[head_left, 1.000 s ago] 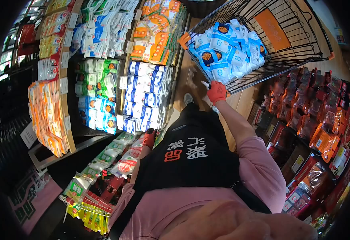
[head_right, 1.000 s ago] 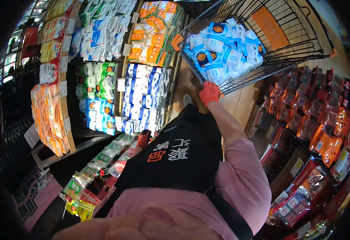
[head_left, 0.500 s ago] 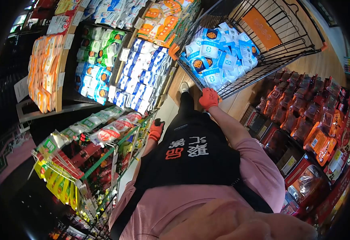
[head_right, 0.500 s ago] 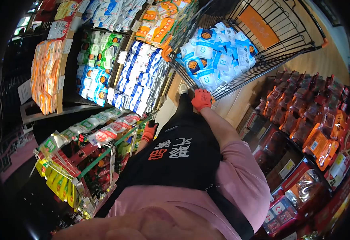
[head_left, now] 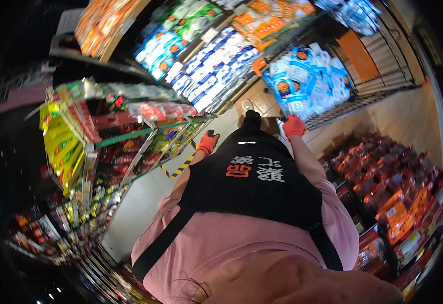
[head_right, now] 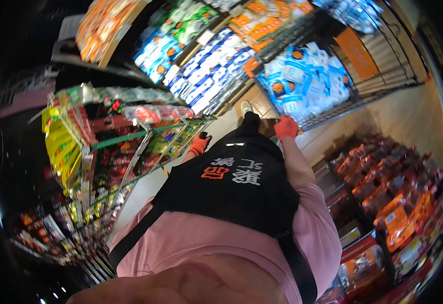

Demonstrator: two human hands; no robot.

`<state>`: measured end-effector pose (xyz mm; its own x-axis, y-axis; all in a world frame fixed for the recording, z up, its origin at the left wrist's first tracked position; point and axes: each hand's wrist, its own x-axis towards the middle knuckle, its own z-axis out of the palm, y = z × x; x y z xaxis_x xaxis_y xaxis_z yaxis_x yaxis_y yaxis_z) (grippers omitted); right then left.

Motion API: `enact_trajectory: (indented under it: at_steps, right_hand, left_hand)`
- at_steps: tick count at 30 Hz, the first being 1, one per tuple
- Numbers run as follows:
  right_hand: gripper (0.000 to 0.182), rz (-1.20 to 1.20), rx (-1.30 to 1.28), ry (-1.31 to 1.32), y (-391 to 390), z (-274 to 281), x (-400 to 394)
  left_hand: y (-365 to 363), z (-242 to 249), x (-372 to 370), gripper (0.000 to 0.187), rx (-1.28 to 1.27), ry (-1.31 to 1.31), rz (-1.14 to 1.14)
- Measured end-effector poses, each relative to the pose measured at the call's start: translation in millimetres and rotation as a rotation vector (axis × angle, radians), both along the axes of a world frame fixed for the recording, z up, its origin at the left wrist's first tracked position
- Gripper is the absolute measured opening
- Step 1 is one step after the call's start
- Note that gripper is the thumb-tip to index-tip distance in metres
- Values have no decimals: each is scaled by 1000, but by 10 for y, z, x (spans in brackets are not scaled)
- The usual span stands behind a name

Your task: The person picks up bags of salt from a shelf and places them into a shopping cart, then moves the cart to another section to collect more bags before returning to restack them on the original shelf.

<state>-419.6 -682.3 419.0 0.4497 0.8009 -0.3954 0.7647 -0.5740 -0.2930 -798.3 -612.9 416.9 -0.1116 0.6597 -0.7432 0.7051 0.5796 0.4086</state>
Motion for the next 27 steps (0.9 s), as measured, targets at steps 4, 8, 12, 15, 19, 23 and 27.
enact_trajectory:
  at_steps: [4,8,12,15,19,23,27]
  right_hand:
    - [29,56,-41,-8,90,-189,197]
    - [27,89,-108,-45,124,-273,390]
    - [26,132,-249,-83,290,-188,533]
    - [35,164,-390,-57,445,-12,609]
    - [38,187,-409,-79,512,-110,730]
    - [47,-67,-488,58,825,292,510]
    - [78,-337,-56,303,629,-296,661]
  left_hand:
    - [-47,-5,-177,49,55,135,-123]
    - [137,56,-277,50,1,47,24]
    - [487,112,-255,52,8,32,81]
    - [761,-10,-245,56,71,92,1]
    - [1218,-134,-171,59,-17,47,58]
    - [1589,-347,-229,57,-16,-86,-119]
    - [1934,-283,-182,36,31,-173,-58]
